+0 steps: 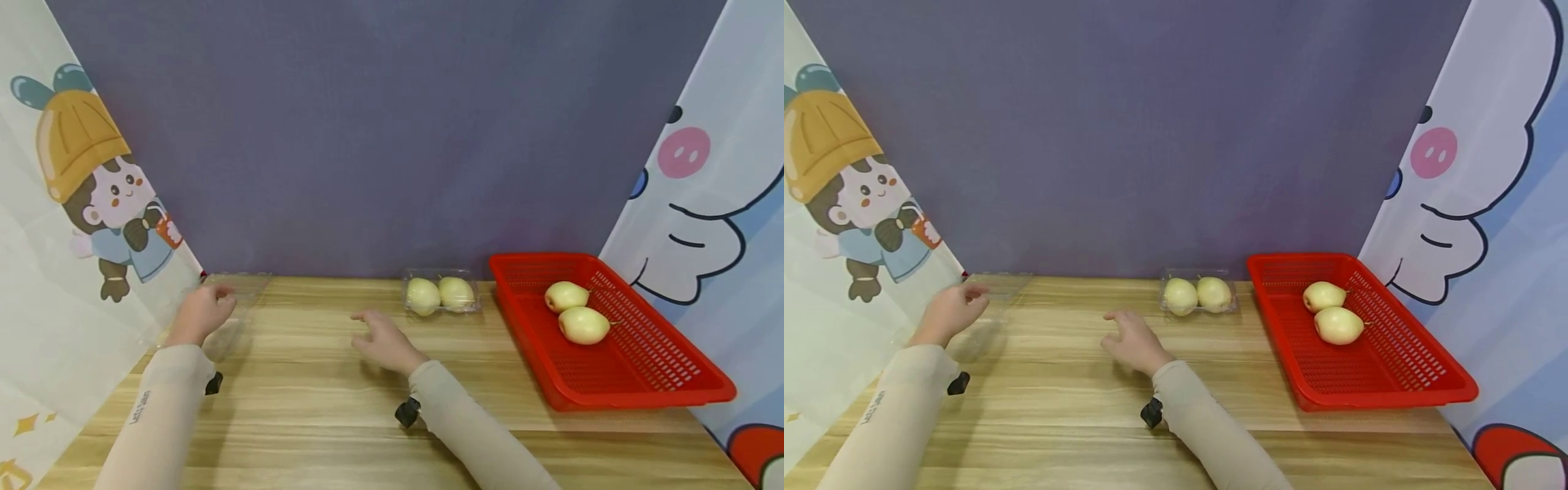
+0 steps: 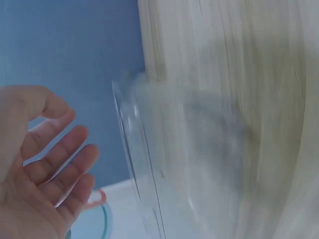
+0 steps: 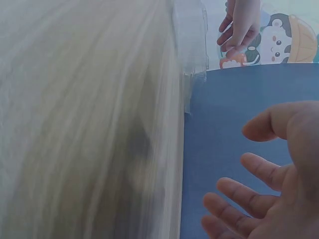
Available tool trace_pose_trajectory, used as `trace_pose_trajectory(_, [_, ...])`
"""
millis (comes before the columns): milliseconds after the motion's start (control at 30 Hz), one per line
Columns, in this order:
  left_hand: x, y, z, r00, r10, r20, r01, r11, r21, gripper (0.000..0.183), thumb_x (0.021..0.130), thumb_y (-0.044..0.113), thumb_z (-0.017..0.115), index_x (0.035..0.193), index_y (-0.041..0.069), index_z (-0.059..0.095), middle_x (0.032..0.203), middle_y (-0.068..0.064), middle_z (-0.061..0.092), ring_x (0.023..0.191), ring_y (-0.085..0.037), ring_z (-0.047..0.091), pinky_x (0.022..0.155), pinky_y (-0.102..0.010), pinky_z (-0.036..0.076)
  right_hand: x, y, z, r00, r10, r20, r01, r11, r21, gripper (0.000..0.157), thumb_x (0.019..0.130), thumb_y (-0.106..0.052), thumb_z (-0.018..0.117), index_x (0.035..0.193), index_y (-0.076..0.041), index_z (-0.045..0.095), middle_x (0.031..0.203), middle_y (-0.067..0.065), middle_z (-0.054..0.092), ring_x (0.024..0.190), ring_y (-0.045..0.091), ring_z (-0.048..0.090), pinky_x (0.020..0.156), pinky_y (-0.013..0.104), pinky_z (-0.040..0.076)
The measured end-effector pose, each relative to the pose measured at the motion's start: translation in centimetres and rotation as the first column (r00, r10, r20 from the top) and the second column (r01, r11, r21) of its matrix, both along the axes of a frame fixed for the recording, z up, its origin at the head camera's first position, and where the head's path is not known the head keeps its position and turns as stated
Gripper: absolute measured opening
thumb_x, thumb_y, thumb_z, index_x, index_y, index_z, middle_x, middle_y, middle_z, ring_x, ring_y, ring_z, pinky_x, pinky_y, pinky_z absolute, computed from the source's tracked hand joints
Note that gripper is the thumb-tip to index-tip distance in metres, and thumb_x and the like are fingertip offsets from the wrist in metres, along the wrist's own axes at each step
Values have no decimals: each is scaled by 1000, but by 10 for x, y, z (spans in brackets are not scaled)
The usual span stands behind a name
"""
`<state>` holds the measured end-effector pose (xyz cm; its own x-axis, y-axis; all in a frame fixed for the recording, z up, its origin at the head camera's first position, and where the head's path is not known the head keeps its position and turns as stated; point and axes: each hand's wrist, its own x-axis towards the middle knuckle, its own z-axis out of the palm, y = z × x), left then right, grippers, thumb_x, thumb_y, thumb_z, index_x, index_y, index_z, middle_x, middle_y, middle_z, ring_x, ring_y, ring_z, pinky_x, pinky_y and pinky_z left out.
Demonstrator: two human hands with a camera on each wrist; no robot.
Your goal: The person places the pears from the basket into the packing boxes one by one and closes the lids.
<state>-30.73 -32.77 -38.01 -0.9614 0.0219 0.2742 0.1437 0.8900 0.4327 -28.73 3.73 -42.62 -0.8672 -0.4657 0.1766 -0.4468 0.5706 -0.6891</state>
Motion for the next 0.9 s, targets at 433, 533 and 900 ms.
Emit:
trace_pose_trajectory(433, [15, -55, -4, 981, 196, 8, -194, 974, -114, 44, 90, 13, 49, 124, -15, 54, 119, -44, 48, 108, -62, 46, 79, -73, 45, 4, -13, -2, 1000, 26, 9, -26, 1000, 11, 51, 95, -19, 59, 144, -7, 51, 145, 9, 51, 136, 26, 43, 114, 42, 37])
trace_pose_trajectory(533, [17, -64, -9, 971, 233, 59, -225, 967, -123, 47, 89, 9, 42, 127, -17, 50, 123, -46, 43, 111, -64, 41, 85, -74, 43, 6, -15, -1, 999, 31, 16, -31, 999, 8, 50, 96, -18, 58, 144, -8, 51, 144, 8, 51, 135, 24, 44, 113, 41, 38])
trace_pose_trajectory(900, [23, -72, -16, 915, 325, 237, -310, 945, -99, 57, 89, 4, 44, 138, -23, 33, 130, -48, 31, 119, -66, 33, 98, -73, 36, 7, -25, -3, 998, 58, 32, -57, 998, -31, 48, 96, -16, 59, 142, -6, 52, 140, 13, 53, 125, 32, 53, 106, 40, 46])
